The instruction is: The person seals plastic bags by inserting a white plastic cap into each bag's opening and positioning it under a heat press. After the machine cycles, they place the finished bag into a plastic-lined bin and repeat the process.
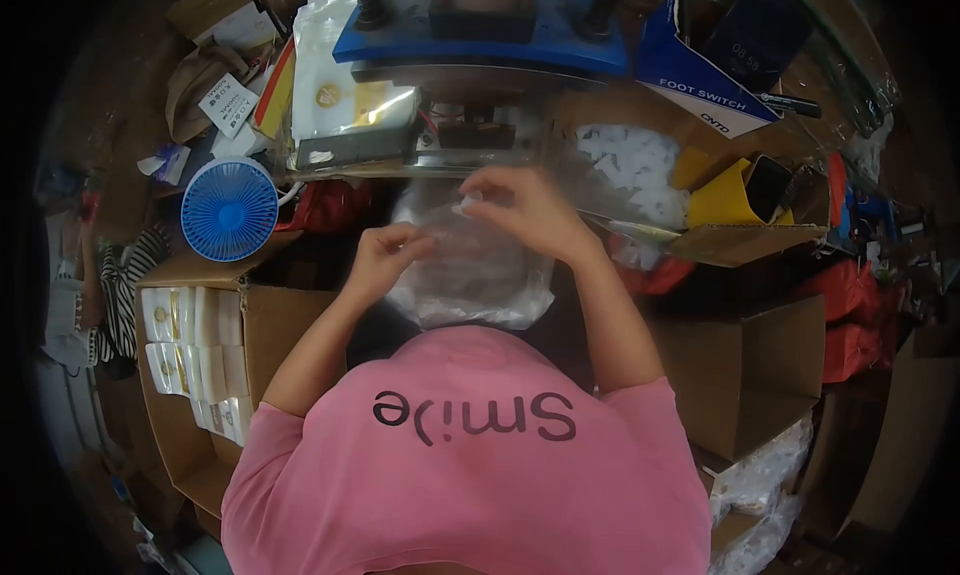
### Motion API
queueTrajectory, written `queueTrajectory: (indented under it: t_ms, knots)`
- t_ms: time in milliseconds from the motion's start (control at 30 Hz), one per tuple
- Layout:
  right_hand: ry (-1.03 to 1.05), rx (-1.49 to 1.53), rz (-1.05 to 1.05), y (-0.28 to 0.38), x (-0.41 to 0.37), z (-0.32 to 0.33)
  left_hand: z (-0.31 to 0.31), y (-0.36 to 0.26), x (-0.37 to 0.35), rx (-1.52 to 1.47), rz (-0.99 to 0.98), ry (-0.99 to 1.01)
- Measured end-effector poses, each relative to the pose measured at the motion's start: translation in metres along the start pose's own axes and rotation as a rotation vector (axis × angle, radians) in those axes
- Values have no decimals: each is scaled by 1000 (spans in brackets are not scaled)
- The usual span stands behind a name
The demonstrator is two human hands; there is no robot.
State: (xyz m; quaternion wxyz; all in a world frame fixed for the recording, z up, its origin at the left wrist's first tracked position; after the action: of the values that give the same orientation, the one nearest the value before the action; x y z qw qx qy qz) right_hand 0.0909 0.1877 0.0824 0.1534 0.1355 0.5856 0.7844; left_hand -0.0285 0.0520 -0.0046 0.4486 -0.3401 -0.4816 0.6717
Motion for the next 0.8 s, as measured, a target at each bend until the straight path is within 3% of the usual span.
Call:
queueTrajectory:
  t_ms: [133,200,233,300,333,400,533,600,633,700,733,800]
  knots:
    - [-116,140,1,-23,6,16,-6,-4,18,-94,82,-37]
    - [-395,-12,112,-17,-1,45,-5,-5,35,-156,227,-97]
    - [-400,-15,114,-14,-3,54,-5,-7,45,-156,222,-93]
    - [-635,-456,-26,-6,-21,94,-6,-3,60,-181,320,-95]
    - [-636,-464,-24,-5,-27,103,-10,-7,64,-187,314,-95]
    - [-667,-682,-279,-19,-42,124,-14,-15,69,-408,302,-167]
    - [-561,-879,-100,-47,-42,116,-14,1,79,-534,297,-188]
    - [-474,-912,-72,-54,-35,100,4,-3,88,-86,158,-135]
    - [-467,-903,-72,-57,-34,100,20,-4,93,-81,168,-139]
    - [-502,-533,-18,-64,-33,106,80,-36,95,392,-103,-445]
    - [-498,-520,-15,-65,-32,104,90,-26,92,404,-97,-448]
    - [-615,-148,31,-67,-36,112,108,-23,80,1034,-202,-696]
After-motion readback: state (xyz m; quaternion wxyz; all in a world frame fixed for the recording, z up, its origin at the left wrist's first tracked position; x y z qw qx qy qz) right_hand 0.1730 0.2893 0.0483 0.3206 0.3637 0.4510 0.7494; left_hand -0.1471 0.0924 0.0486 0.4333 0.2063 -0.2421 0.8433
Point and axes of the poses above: each hand's wrist, its own x-axis towards the middle knuckle, its own z-axis out of the back of the hand, y = z × x, the point moved 8 cm from there along x, towards the middle knuckle, and after that the axes turned 11 degrees about x, right-handed, at the moved point
